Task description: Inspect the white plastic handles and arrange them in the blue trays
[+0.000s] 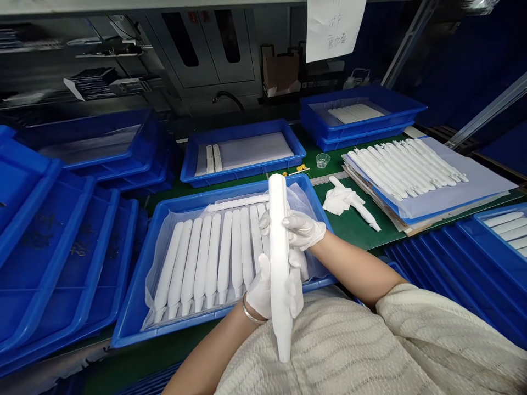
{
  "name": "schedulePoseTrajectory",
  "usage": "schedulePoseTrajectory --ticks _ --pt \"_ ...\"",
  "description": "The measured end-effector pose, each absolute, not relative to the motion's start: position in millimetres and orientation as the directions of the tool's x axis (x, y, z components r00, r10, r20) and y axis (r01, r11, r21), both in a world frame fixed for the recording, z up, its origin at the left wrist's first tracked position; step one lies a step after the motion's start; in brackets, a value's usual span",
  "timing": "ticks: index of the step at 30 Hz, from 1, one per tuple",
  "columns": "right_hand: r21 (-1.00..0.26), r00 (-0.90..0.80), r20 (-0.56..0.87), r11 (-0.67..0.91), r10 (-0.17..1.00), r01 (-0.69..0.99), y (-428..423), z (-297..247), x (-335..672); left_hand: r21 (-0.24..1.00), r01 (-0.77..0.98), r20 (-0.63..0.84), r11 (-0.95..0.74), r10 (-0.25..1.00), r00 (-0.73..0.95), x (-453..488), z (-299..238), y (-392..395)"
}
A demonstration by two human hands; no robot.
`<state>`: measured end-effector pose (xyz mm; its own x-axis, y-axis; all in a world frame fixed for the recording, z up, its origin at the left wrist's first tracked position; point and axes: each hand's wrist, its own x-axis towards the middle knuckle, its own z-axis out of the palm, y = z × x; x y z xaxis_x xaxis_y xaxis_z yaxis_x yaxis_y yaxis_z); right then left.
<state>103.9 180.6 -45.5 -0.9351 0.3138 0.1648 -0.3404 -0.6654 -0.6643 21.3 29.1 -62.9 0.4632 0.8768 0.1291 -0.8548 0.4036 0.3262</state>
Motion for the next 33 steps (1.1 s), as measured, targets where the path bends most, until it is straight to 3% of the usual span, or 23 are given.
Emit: schedulePoseTrajectory --ticks 5,10,14,16,18,22,27,33 --pt "-0.708 -0.930 0.197 -0.612 0.310 -0.354 194.3 -39.1 111.7 0.534 -0.732 -0.126 0.423 0.896 0.426 8.2 -43.2 43.1" --pt "-0.893 -0.856 0.014 -0.378 0.517 -0.243 197.2 -22.3 120.6 0.768 -0.508 -0.340 0.390 0.921 0.192 -3.3 -19.3 63.6" --pt "-0.988 -0.720 -0.091 -0.151 0.688 -0.019 189.9 -10.3 124.2 0.934 -0.141 -0.334 0.329 0.942 -0.018 -8.8 -21.8 78.7" --pt "-0.994 -0.717 -0.073 -0.108 0.693 -0.003 186.6 -8.3 123.3 0.957 0.048 -0.283 0.288 0.956 -0.081 -9.6 -27.3 83.2" --pt "-0.995 -0.732 -0.059 -0.097 0.679 -0.009 185.7 -9.8 121.8 0.954 0.120 -0.266 0.274 0.961 -0.081 -9.1 -31.3 83.8" --pt "-0.995 -0.683 -0.102 -0.085 0.723 0.058 190.8 -16.9 121.8 0.919 -0.063 -0.385 0.388 0.921 0.062 -7.0 -30.5 72.6" --pt "-0.988 -0.673 -0.155 -0.129 0.724 0.088 198.8 -19.5 124.6 0.790 -0.274 -0.457 0.548 0.825 0.331 -6.2 -26.5 52.7" --pt "-0.984 -0.664 -0.176 -0.122 0.727 0.128 196.2 -21.3 122.7 0.767 -0.315 -0.466 0.559 0.823 0.326 -6.3 -34.5 50.8"
